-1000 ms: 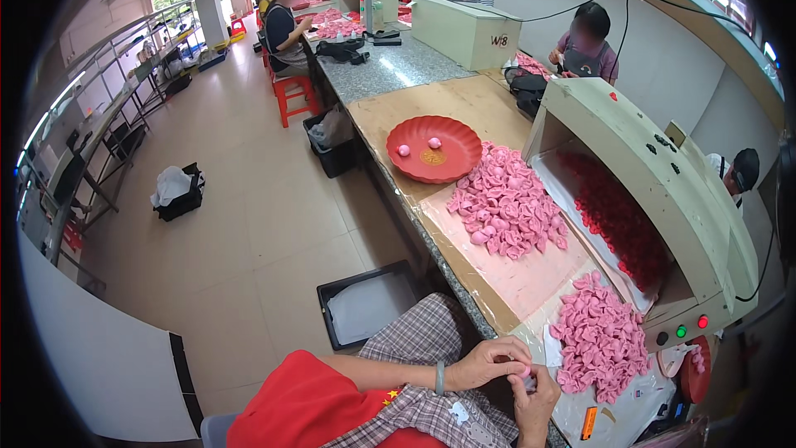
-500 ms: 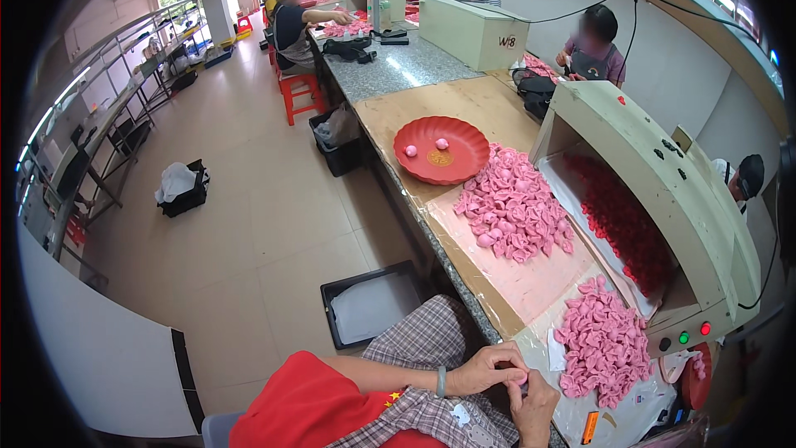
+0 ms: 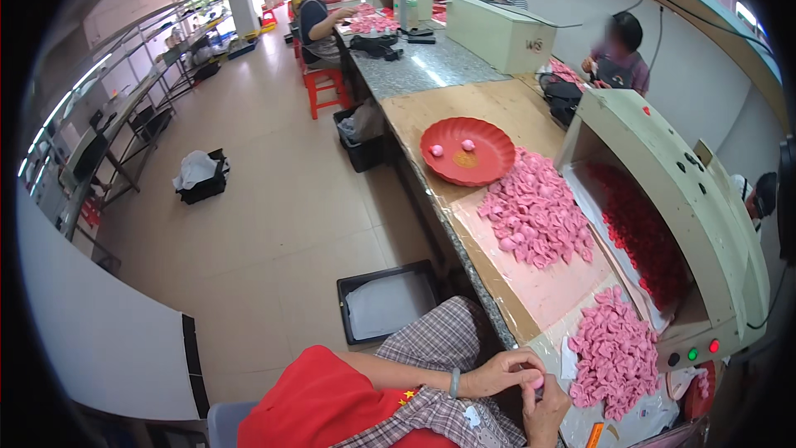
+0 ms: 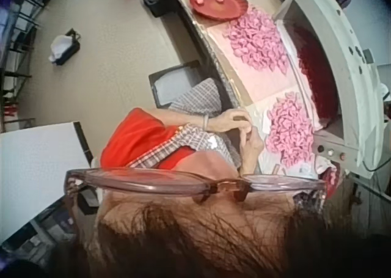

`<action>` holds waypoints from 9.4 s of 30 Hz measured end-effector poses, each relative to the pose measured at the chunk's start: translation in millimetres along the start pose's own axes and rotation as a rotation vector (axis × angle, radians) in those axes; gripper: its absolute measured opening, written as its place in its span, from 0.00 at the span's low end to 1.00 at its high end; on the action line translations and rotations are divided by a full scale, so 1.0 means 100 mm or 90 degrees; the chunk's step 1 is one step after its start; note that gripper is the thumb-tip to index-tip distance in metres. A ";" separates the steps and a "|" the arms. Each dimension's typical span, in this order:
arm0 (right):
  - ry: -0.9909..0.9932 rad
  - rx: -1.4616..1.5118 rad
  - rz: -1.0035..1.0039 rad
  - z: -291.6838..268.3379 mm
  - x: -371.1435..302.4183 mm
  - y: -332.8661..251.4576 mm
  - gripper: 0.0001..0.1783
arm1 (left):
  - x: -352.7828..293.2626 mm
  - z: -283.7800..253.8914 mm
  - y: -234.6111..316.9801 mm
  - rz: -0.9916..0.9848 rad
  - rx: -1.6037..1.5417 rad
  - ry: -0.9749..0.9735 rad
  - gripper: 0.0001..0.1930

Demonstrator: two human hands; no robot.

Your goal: Manually glue and assemble small pink plastic toy components at a factory workbench.

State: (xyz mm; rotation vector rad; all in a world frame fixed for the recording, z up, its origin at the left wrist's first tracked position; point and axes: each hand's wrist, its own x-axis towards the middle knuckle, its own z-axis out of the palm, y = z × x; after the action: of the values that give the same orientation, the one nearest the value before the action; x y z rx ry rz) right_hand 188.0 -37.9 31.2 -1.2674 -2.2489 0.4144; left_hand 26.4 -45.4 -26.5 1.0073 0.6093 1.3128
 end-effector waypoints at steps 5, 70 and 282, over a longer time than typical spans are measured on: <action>0.016 -0.008 -0.010 -0.09 0.03 -0.07 0.10 | 0.00 0.03 0.13 -0.063 0.142 -0.043 0.19; -0.042 0.098 0.032 0.00 -0.05 0.08 0.06 | 0.07 -0.24 0.06 -0.127 -0.034 -0.039 0.11; -0.068 0.500 0.219 -0.34 0.14 0.36 0.12 | 0.37 0.14 0.28 -0.217 0.008 0.008 0.19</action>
State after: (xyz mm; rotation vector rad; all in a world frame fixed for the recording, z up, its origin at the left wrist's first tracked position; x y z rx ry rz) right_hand 226.7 -7.1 45.2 -1.1844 -1.6373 1.3569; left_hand 32.2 -14.8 10.2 0.8611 0.7635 1.0166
